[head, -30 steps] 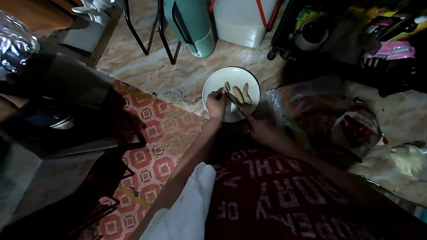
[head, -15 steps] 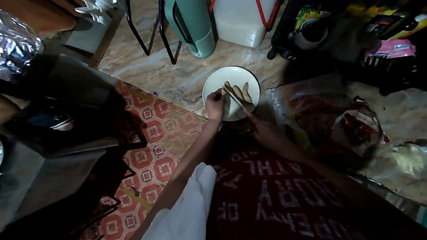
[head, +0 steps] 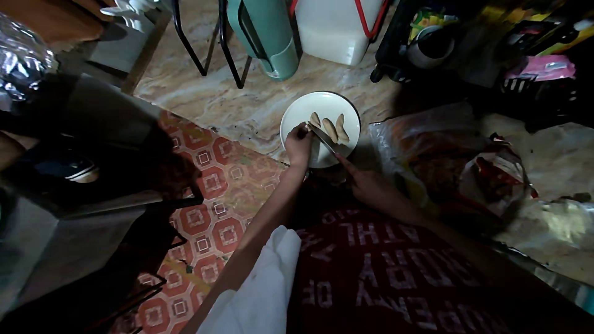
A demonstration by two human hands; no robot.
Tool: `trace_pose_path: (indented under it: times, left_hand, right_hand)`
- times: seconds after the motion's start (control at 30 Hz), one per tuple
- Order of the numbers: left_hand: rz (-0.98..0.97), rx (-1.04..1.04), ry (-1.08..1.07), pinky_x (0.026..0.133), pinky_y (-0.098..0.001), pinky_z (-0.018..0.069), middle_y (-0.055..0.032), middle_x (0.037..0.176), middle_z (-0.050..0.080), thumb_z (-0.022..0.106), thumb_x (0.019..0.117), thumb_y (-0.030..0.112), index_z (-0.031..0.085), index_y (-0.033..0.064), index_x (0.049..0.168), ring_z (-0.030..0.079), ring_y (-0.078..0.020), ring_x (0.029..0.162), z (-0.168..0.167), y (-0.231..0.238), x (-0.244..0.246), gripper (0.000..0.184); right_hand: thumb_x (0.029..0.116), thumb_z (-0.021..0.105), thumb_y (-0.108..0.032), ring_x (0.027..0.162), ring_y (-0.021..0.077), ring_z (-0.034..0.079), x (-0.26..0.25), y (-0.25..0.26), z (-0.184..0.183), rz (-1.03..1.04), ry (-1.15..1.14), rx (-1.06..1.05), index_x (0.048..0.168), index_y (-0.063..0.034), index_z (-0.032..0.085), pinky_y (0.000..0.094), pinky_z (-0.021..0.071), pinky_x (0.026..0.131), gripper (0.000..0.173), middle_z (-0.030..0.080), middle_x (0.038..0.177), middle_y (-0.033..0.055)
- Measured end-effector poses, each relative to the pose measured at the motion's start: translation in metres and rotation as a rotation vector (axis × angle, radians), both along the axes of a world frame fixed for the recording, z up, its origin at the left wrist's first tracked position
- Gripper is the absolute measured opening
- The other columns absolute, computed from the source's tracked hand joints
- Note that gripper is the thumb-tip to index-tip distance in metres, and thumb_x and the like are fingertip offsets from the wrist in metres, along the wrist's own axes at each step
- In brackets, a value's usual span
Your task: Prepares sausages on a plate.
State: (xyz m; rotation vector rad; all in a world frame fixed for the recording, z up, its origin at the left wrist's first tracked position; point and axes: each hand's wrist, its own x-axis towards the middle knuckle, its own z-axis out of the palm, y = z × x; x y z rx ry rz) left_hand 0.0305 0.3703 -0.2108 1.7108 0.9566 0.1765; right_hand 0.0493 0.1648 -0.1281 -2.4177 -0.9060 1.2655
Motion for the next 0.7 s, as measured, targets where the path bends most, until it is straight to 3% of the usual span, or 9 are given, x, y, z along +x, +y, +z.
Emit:
trace_pose_path:
  times: [0.1, 0.3, 0.7]
  left_hand:
    - [0.027, 0.002, -0.020, 0.090, -0.0391, 0.0559, -0.0158, 0.114, 0.069, 0.071, 0.0924, 0.006, 0.057, -0.0004, 0.138, 0.068, -0.0212, 0.098, 0.000, -0.001, 0.001, 0.048]
    - [0.040, 0.006, -0.064, 0.084, -0.0372, 0.0569, -0.0138, 0.107, 0.070, 0.069, 0.0938, 0.004, 0.061, 0.0042, 0.136, 0.068, -0.0184, 0.089, -0.004, -0.001, -0.002, 0.043]
    - [0.047, 0.003, -0.053, 0.086, -0.0366, 0.0558, -0.0115, 0.107, 0.072, 0.068, 0.0951, 0.005, 0.064, 0.0050, 0.131, 0.069, -0.0161, 0.091, -0.002, 0.000, -0.006, 0.036]
  right_hand:
    - [0.1086, 0.044, -0.015, 0.105, 0.0421, 0.067, 0.001, 0.002, 0.001, -0.008, 0.007, -0.001, 0.167, -0.0291, 0.009, 0.0574, 0.0514, 0.095, 0.069, 0.069, 0.113, 0.0240]
    - [0.1097, 0.041, -0.015, 0.100, 0.0402, 0.068, 0.004, 0.003, -0.006, -0.021, 0.075, 0.023, 0.167, -0.0299, 0.006, 0.0559, 0.0522, 0.093, 0.068, 0.069, 0.111, 0.0234]
    - [0.1103, 0.043, -0.018, 0.100, 0.0407, 0.068, 0.003, 0.011, -0.008, -0.045, 0.086, -0.009, 0.166, -0.0322, 0.005, 0.0564, 0.0526, 0.092, 0.069, 0.068, 0.112, 0.0242]
